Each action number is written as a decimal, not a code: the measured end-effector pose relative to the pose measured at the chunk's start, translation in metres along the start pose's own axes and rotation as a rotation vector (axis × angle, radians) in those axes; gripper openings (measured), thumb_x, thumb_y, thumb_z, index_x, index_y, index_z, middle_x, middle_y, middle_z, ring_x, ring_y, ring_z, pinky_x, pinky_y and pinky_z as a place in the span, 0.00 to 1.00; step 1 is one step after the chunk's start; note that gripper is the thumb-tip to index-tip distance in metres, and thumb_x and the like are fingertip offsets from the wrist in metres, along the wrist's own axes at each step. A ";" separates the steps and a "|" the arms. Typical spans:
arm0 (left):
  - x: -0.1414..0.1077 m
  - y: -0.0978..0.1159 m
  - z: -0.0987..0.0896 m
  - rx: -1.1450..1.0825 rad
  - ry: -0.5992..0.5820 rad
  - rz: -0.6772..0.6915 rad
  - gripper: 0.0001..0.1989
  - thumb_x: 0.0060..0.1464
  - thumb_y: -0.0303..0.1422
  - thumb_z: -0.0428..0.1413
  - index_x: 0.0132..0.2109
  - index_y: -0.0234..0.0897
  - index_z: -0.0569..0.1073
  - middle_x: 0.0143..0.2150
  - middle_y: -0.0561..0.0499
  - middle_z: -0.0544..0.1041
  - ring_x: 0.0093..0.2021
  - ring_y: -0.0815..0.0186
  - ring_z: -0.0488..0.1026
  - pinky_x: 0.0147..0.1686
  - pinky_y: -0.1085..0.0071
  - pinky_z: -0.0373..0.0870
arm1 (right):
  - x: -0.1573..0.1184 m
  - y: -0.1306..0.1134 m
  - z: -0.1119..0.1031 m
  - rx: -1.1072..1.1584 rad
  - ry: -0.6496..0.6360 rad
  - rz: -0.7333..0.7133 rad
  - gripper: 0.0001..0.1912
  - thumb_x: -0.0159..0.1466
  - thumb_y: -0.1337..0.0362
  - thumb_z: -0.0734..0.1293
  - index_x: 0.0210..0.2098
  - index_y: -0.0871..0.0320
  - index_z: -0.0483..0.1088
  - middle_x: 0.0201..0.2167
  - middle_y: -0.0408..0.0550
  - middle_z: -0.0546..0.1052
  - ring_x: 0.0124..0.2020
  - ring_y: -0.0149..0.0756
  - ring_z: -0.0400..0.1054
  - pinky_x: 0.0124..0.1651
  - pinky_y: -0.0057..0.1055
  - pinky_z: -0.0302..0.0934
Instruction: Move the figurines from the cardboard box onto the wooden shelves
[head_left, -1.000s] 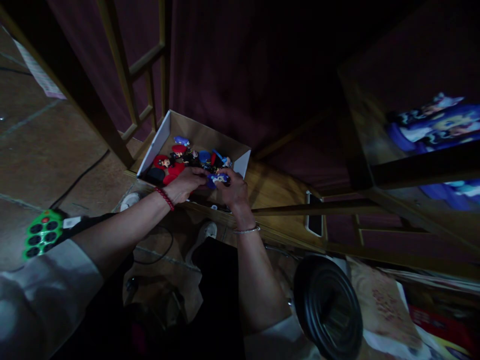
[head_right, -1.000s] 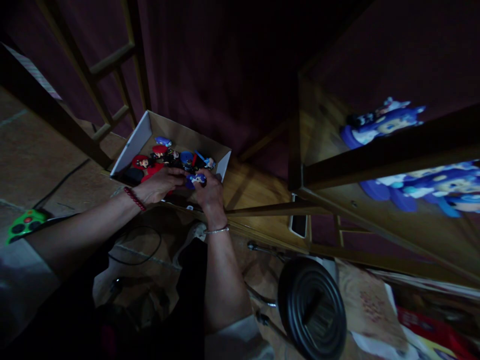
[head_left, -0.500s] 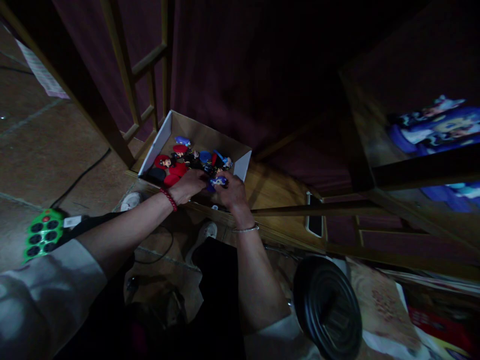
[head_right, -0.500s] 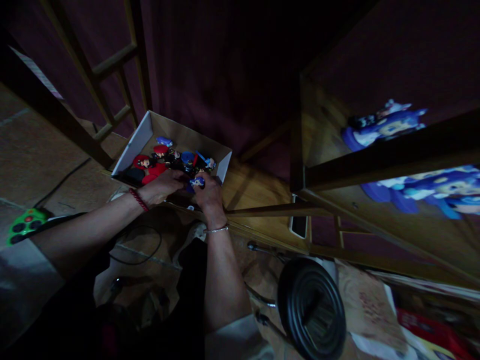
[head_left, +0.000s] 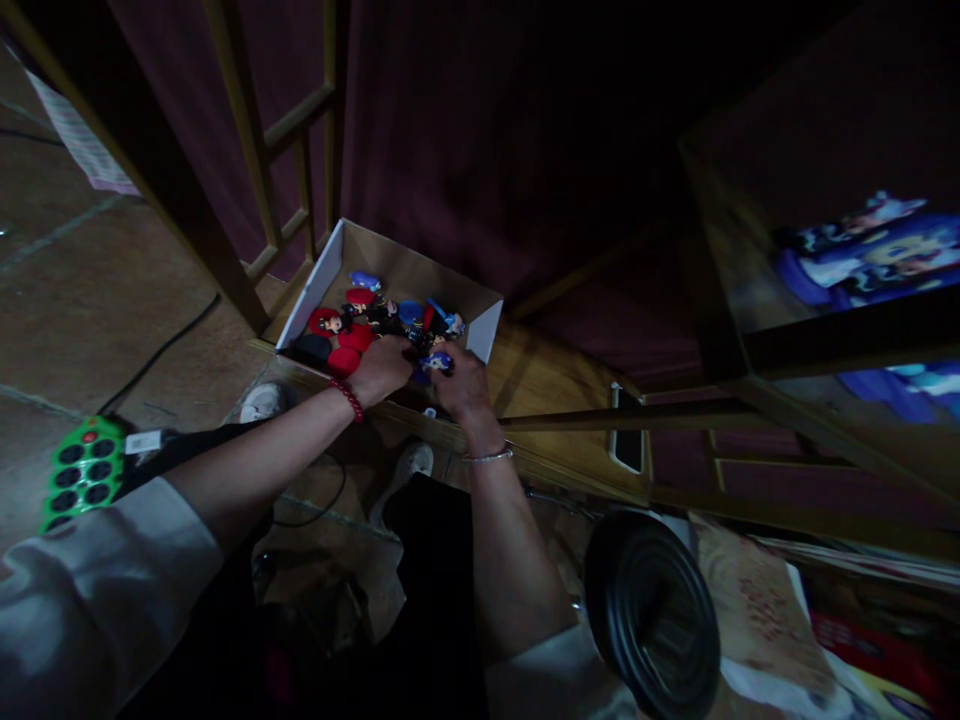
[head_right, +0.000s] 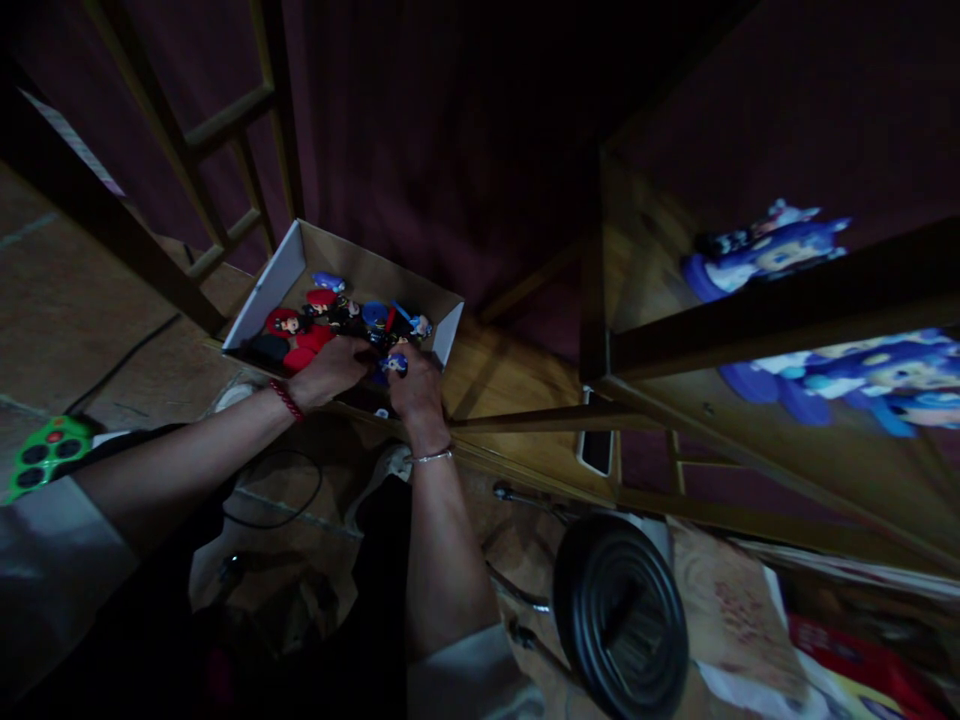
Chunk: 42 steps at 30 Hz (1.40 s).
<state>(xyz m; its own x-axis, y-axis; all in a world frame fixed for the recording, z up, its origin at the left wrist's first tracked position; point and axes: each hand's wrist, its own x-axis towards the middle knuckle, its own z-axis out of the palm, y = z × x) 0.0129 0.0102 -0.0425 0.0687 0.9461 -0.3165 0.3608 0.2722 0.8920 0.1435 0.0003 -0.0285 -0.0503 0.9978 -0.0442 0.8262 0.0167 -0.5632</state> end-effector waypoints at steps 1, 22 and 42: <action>0.001 0.000 0.000 0.048 0.011 0.007 0.10 0.37 0.20 0.52 0.25 0.37 0.75 0.23 0.51 0.73 0.26 0.65 0.67 0.30 0.73 0.61 | 0.000 0.000 0.000 -0.015 -0.003 -0.002 0.11 0.51 0.70 0.63 0.34 0.52 0.69 0.29 0.42 0.72 0.31 0.34 0.65 0.38 0.31 0.60; -0.006 0.010 -0.009 0.622 -0.065 0.085 0.15 0.50 0.28 0.46 0.42 0.40 0.74 0.38 0.48 0.77 0.39 0.63 0.72 0.39 0.71 0.66 | -0.002 -0.005 0.000 -0.162 -0.034 -0.048 0.15 0.52 0.74 0.62 0.38 0.53 0.68 0.34 0.43 0.73 0.38 0.35 0.65 0.43 0.30 0.59; -0.015 0.008 -0.014 0.590 -0.062 0.164 0.14 0.50 0.26 0.45 0.37 0.34 0.75 0.32 0.46 0.76 0.33 0.66 0.72 0.32 0.75 0.64 | -0.003 -0.010 0.001 -0.259 -0.050 -0.056 0.14 0.54 0.72 0.62 0.38 0.52 0.67 0.37 0.44 0.75 0.38 0.36 0.67 0.42 0.30 0.59</action>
<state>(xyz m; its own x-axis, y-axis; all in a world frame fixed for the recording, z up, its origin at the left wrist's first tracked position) 0.0013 0.0003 -0.0262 0.2150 0.9505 -0.2244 0.7939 -0.0363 0.6070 0.1347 -0.0030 -0.0236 -0.1224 0.9905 -0.0629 0.9369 0.0944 -0.3367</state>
